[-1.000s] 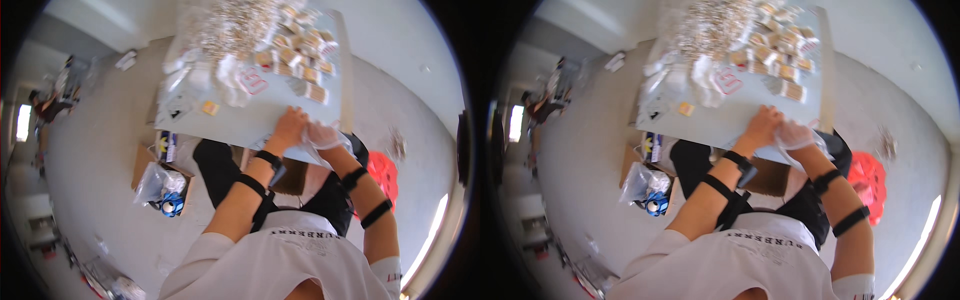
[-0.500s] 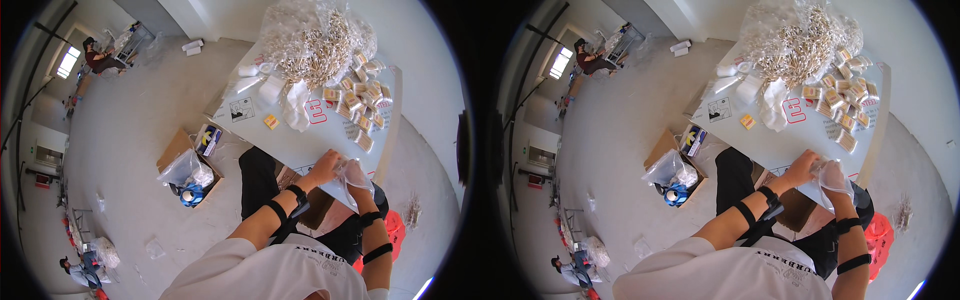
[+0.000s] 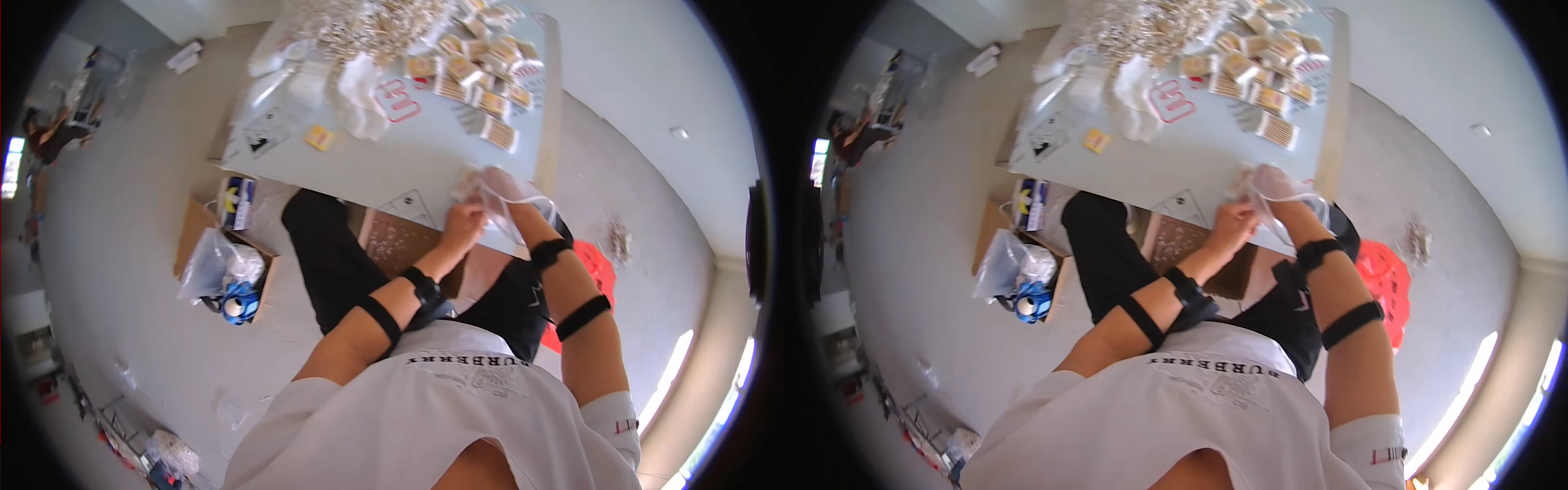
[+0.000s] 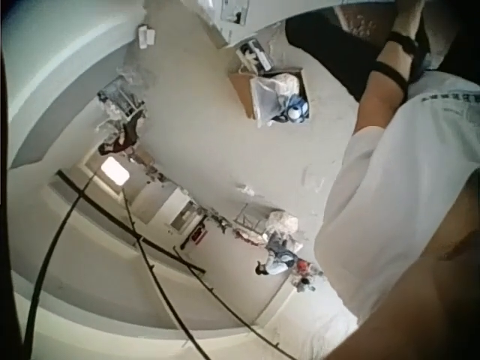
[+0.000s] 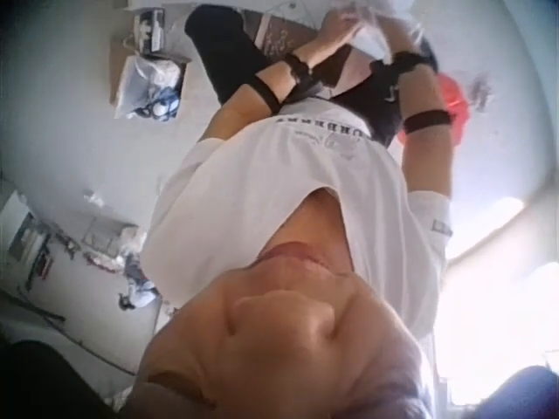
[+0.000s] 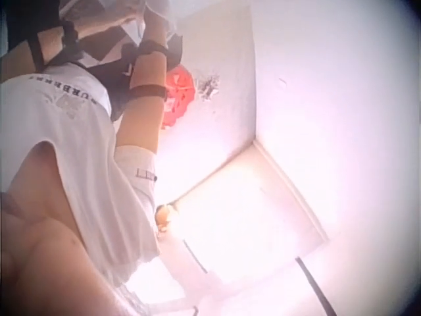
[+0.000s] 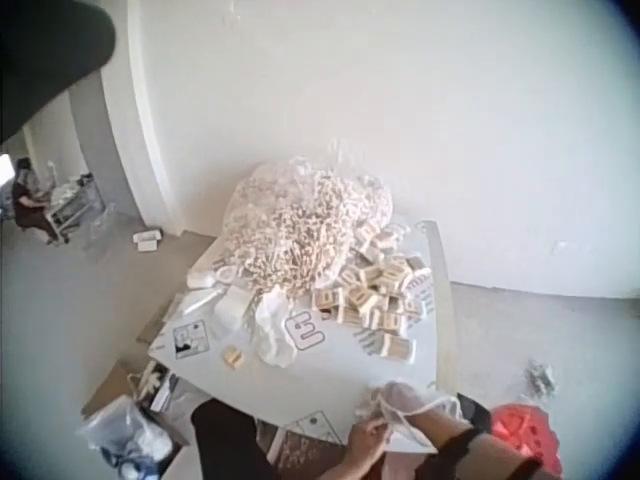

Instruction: Packaging bundles of cotton swabs into small plastic bags.

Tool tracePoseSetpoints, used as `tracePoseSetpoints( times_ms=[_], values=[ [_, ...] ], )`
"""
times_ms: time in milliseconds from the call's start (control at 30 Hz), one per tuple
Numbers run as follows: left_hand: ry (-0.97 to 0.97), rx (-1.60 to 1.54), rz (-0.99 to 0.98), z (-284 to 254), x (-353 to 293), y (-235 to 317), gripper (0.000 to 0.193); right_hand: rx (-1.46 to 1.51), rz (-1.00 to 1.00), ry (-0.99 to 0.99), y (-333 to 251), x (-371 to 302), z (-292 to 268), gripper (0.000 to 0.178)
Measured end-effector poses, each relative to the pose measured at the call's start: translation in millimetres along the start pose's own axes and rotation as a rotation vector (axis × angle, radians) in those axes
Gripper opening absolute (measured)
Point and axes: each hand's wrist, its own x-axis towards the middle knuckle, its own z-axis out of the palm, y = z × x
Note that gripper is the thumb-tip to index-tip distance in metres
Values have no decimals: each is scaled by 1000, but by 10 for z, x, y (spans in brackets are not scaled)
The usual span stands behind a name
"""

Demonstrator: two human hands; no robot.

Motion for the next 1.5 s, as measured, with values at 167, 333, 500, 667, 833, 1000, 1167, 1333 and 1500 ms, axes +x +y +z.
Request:
tracePoseSetpoints(
  times_ms=[167,333,500,667,833,1000,1167,1333,1500],
  values=[
    [367,103,-178,-42,-159,86,22,-39,-8,48,-251,-198,-193,34],
    [239,-45,-359,-63,-72,197,22,19,49,13,-218,-174,-200,37],
    [408,-297,-536,175,-97,237,22,48,46,89,-10,-65,2,34],
    [407,-502,-513,198,-70,120,14,-100,-88,57,-214,-138,-148,28],
    [269,-555,-490,247,-161,227,13,-200,-45,-4,-131,-111,-19,20],
    [111,-586,-427,295,-199,214,13,216,174,190,-210,-184,-19,18],
    [54,-415,-466,291,-160,301,11,143,66,184,-92,-238,-48,17],
    [288,-51,-104,-254,-14,200,11,83,-87,46,-195,-713,-494,19],
    [258,-99,274,-529,-203,1132,20,359,26,188,-363,-1868,-1184,23]
  ],
)
